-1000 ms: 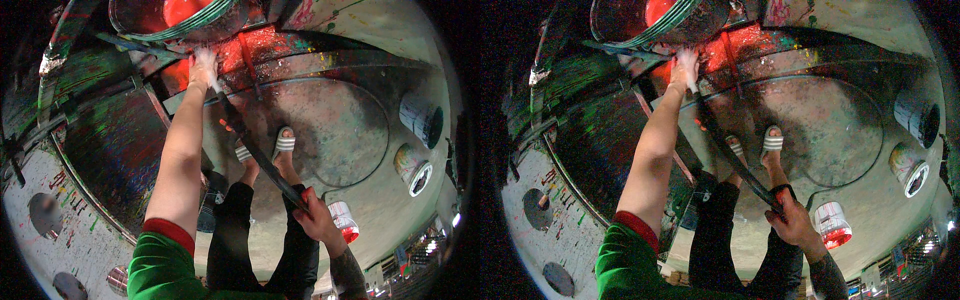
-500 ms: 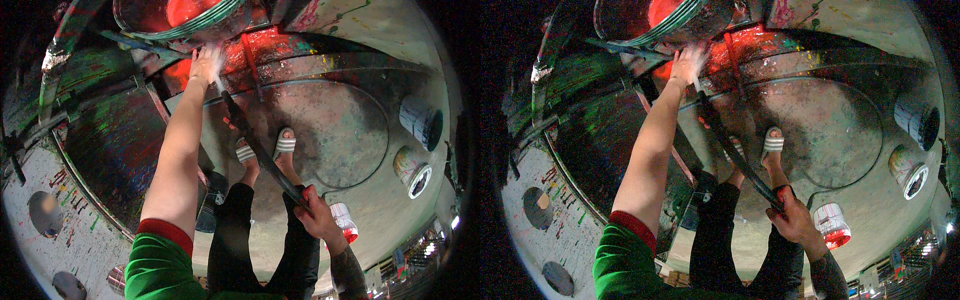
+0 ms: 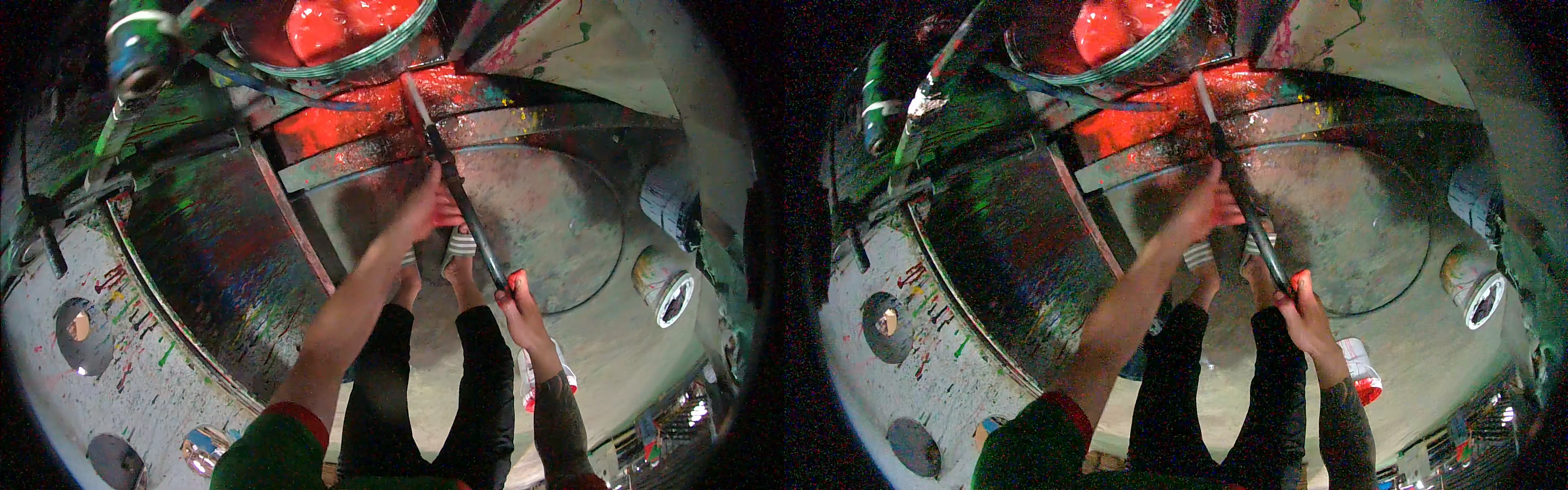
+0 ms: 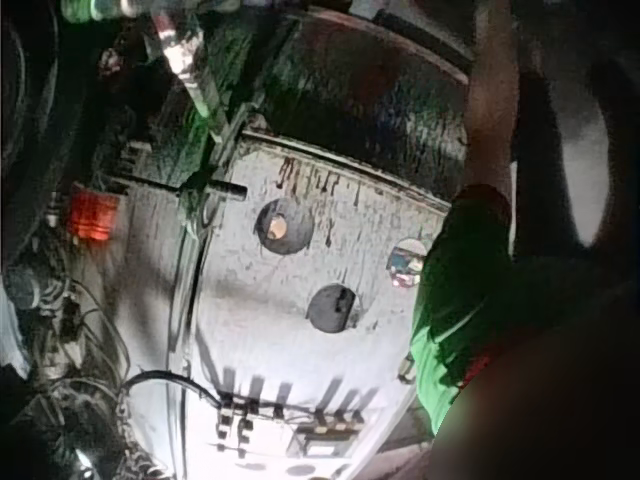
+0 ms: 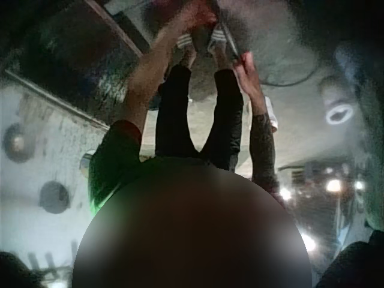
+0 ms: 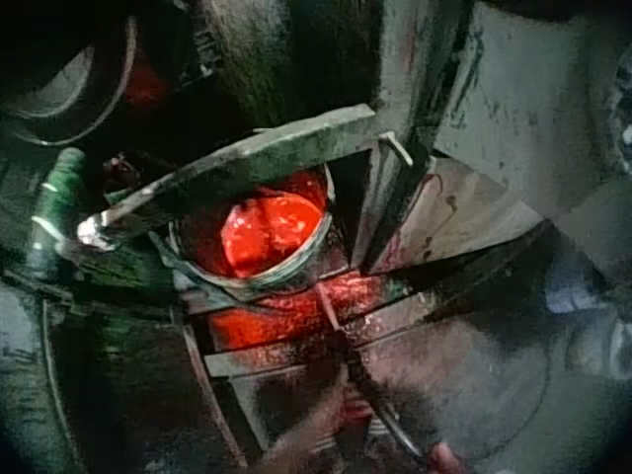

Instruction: The person cleans a paint mixing machine by scraping residue from the hopper and frame, then rinses the area with a hose. They pour green paint from a bucket into the machine, stir it, and later rinse red paint from a bucket into the hopper before flushing the system with water.

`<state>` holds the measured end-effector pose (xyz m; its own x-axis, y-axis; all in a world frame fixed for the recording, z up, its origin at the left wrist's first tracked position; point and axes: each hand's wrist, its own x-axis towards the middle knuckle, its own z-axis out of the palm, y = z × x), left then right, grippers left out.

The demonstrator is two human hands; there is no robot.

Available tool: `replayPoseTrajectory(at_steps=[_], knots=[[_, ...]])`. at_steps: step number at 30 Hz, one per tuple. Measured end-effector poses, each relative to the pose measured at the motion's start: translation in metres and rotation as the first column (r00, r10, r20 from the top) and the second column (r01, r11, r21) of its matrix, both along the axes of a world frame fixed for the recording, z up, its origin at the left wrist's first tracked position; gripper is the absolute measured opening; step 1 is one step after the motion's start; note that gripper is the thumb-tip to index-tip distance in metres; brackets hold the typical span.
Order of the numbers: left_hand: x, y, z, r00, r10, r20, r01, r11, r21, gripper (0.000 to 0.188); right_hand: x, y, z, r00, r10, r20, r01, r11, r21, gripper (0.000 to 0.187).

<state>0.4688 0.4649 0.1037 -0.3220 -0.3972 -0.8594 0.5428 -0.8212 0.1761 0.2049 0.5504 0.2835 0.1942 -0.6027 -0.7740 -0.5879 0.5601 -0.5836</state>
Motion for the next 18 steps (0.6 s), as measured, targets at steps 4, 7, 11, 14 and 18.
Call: replayPoseTrajectory(at_steps=[4, 7, 11, 14, 18], knots=[[-0.037, 0.002, 0.051, 0.992, 0.118, -0.053, -0.121, 0.991, -0.059, 0.065, 0.000, 0.004, -0.002, 0.998, -0.045, 0.054, 0.043, 0.998, 0.038, 0.028], [-0.036, 0.000, 0.060, 0.996, 0.083, 0.017, -0.082, 0.995, -0.057, 0.060, -0.003, 0.008, 0.002, 0.998, -0.009, 0.058, 0.006, 0.999, 0.043, 0.028], [-0.029, 0.015, 0.076, 0.989, 0.137, 0.062, -0.136, 0.990, -0.033, 0.055, 0.001, 0.003, -0.005, 0.981, -0.126, 0.148, 0.121, 0.992, 0.042, 0.042], [-0.030, 0.036, 0.101, 0.962, 0.249, 0.116, -0.246, 0.969, -0.034, 0.053, 0.024, -0.039, -0.040, 0.965, -0.226, 0.134, 0.235, 0.970, -0.058, 0.056], [-0.023, 0.064, 0.119, 0.904, 0.415, 0.106, -0.415, 0.910, -0.024, 0.052, 0.103, -0.152, -0.132, 0.991, 0.014, 0.133, 0.014, 0.977, -0.214, 0.046]])
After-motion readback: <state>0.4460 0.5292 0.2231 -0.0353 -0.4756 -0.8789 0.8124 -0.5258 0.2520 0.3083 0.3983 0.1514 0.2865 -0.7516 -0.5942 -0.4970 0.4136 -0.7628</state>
